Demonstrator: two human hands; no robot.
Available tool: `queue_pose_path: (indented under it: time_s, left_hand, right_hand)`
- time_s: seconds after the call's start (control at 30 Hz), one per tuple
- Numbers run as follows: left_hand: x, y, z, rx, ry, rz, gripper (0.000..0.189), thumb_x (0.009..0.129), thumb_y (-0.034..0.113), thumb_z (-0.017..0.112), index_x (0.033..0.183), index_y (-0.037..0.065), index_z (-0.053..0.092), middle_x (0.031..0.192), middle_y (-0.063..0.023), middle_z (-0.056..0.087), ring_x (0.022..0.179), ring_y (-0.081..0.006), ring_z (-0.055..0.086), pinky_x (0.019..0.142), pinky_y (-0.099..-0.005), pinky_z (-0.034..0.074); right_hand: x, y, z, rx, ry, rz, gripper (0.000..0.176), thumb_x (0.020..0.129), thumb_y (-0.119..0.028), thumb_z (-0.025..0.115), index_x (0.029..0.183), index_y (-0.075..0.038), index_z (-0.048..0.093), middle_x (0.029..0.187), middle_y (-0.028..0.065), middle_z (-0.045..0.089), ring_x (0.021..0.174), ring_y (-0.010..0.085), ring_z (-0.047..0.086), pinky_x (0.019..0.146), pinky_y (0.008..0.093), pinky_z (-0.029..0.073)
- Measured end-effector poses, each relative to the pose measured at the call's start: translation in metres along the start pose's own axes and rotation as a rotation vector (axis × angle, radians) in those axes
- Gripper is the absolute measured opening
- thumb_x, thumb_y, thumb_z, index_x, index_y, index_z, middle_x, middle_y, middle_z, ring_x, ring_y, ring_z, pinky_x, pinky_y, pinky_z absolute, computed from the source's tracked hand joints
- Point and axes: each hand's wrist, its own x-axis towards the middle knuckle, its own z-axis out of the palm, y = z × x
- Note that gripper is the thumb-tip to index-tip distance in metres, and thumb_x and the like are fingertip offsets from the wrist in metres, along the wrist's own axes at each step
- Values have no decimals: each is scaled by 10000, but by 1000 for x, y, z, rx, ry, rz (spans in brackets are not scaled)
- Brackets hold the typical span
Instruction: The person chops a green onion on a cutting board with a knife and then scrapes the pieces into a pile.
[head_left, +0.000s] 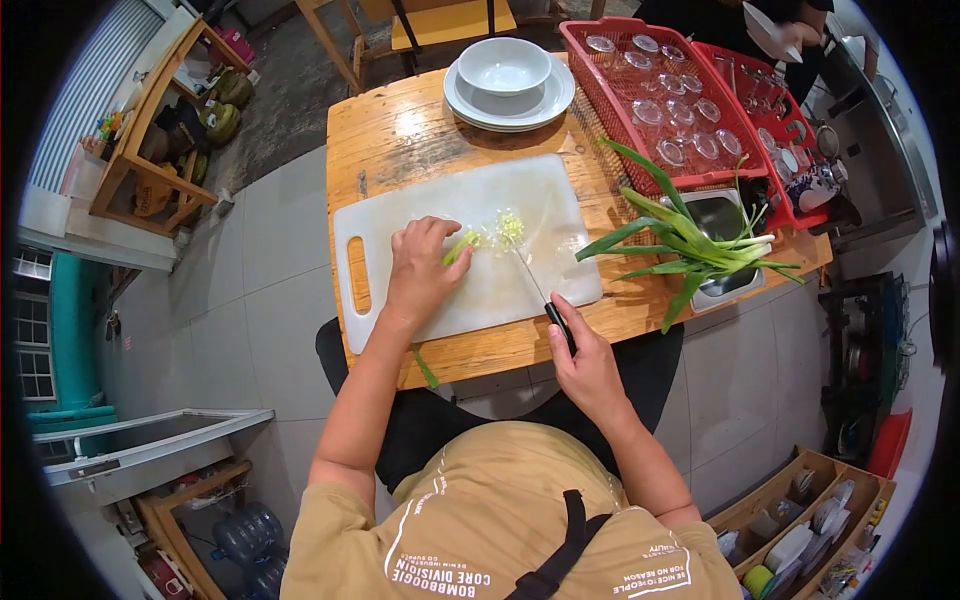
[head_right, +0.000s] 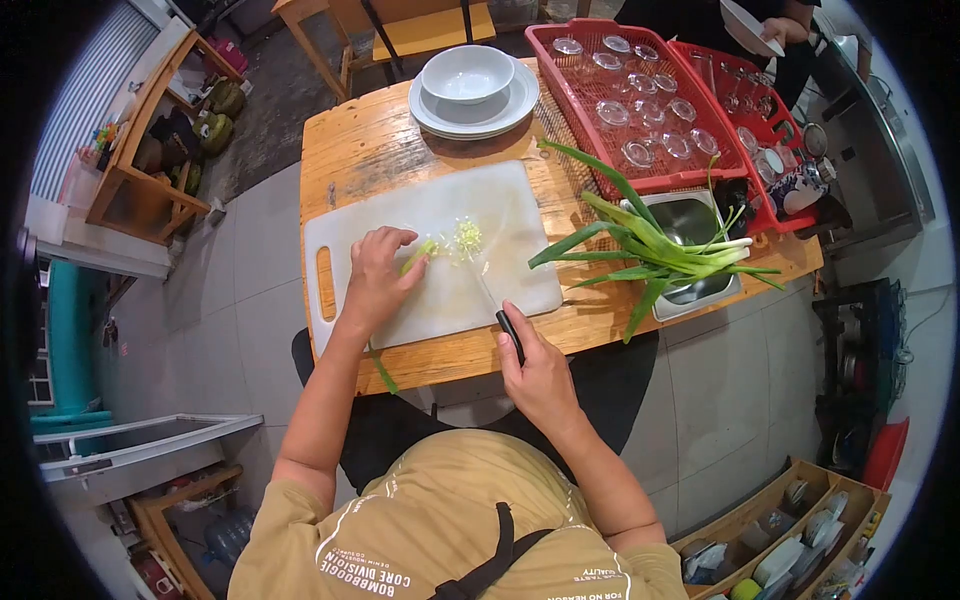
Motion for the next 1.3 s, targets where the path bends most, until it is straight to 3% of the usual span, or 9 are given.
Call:
queue_pose_path:
  time_s: [0.27,0.43,0.63,0.77,0.83,1.03,1.17,1.3]
  left_hand:
    - [-5,-2,8,-11,-72,-15,332,901,150,802,1206,80,691,1066,-72,686,1081,-268,659,1029,-452,428]
    - [-5,-4,7,-1,-60,-42,319,901,114,783,1200,82,678,1039,-73,676,1053,-263,659,984,-452,439]
    - [-4,-6,5,4,-57,-25,288,868,81,757,1149,81,695,1019,-81,663,1040,-286,643,959,-452,456]
    - [-5,-8,8,-19,-49,-25,258,867,83,758,1118,72,704,1026,-89,660,1040,-294,644,956,-455,469]
    - [-6,-7,8,-25,-45,-24,259,867,84,759,1120,74,704,1024,-90,660,1039,-295,645,957,-454,472]
    - [-7,-8,4,-19,-52,-36,261,866,87,758,1120,76,703,1020,-94,658,1034,-300,647,959,-456,479]
    - [-6,-11,0,-10,-51,-36,258,862,84,755,1115,75,705,1015,-95,658,1036,-299,648,960,-455,480]
    - [-4,-11,5,-23,-45,-38,262,858,80,755,1116,76,710,1014,-95,659,1037,-300,647,960,-454,480]
  right_hand:
    - [-1,-5,9,-25,-127,-19,428,1103,-211,608,1503,-59,612,1145,286,760,1035,467,737,902,498,581]
    - [8,-12,13,-56,-173,28,420,1102,-222,607,1489,-57,614,1036,296,756,962,481,733,854,525,574]
    - [22,-1,21,-24,-48,16,423,1110,-224,582,1494,-46,600,1018,304,751,936,496,723,833,541,565]
    - [17,-11,15,-17,-105,108,424,1114,-225,572,1495,-39,593,1017,308,750,939,503,723,833,539,567]
    - [17,-7,23,2,-80,2,425,1114,-228,572,1491,-32,592,1023,316,748,958,505,725,844,539,568]
    - [35,-5,32,25,-102,57,440,1113,-224,575,1502,-20,573,1039,329,741,986,510,722,862,543,567]
    - [31,-5,27,-17,-32,-31,444,1111,-215,575,1505,-12,566,1034,331,740,984,511,722,857,542,568]
    - [11,-17,20,-10,-108,14,435,1105,-197,575,1498,-11,574,1024,326,743,960,509,726,845,547,568]
